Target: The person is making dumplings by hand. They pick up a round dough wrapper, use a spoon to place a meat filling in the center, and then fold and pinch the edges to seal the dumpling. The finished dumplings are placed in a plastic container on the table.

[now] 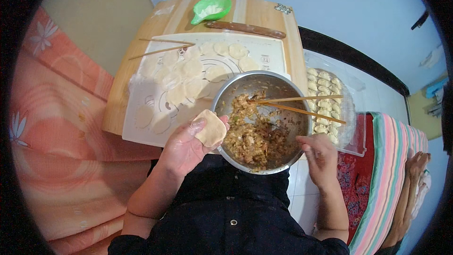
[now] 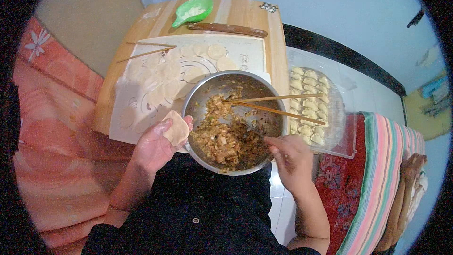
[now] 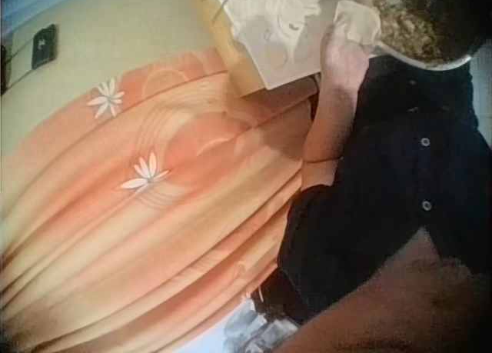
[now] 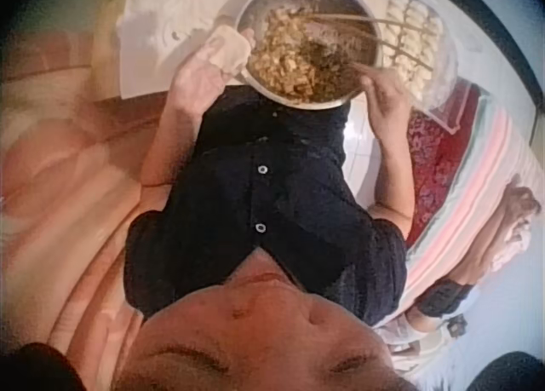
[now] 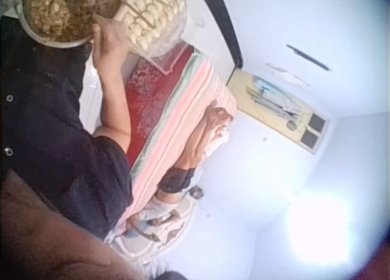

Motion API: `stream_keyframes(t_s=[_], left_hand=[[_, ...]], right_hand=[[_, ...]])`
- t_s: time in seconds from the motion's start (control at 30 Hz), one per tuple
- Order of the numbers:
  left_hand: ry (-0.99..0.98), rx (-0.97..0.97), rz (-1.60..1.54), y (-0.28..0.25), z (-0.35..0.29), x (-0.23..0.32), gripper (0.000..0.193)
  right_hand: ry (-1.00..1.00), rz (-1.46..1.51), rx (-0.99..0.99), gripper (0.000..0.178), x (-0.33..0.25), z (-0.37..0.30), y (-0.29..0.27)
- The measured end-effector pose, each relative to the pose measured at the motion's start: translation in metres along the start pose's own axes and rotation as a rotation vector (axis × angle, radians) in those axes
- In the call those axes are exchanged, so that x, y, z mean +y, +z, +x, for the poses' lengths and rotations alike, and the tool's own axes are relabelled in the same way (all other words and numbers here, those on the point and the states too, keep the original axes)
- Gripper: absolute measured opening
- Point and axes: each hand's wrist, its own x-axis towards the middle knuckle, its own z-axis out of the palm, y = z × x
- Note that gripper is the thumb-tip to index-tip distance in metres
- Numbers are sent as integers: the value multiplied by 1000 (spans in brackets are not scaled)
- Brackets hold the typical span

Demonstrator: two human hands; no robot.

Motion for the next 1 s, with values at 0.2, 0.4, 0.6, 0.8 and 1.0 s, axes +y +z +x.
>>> stream_keyframes(t_s=[0.2,0.4,0.6,0.8,1.0], left_hand=[[-12,4,-6,-2,1,-3,32],[0,8,17,-5,1,-2,32],[-3,22,13,0,1,-4,32],[7,51,23,-3,0,-3,32],[-3,17,14,0,1,-4,32]], right_hand=[[142,27,145,13,11,1,-4],[104,27,213,12,10,-3,-1],[38,-105,50,11,10,0,4],[-3,-88,145,12,10,-1,5],[-46,-230,116,11,4,5,13]])
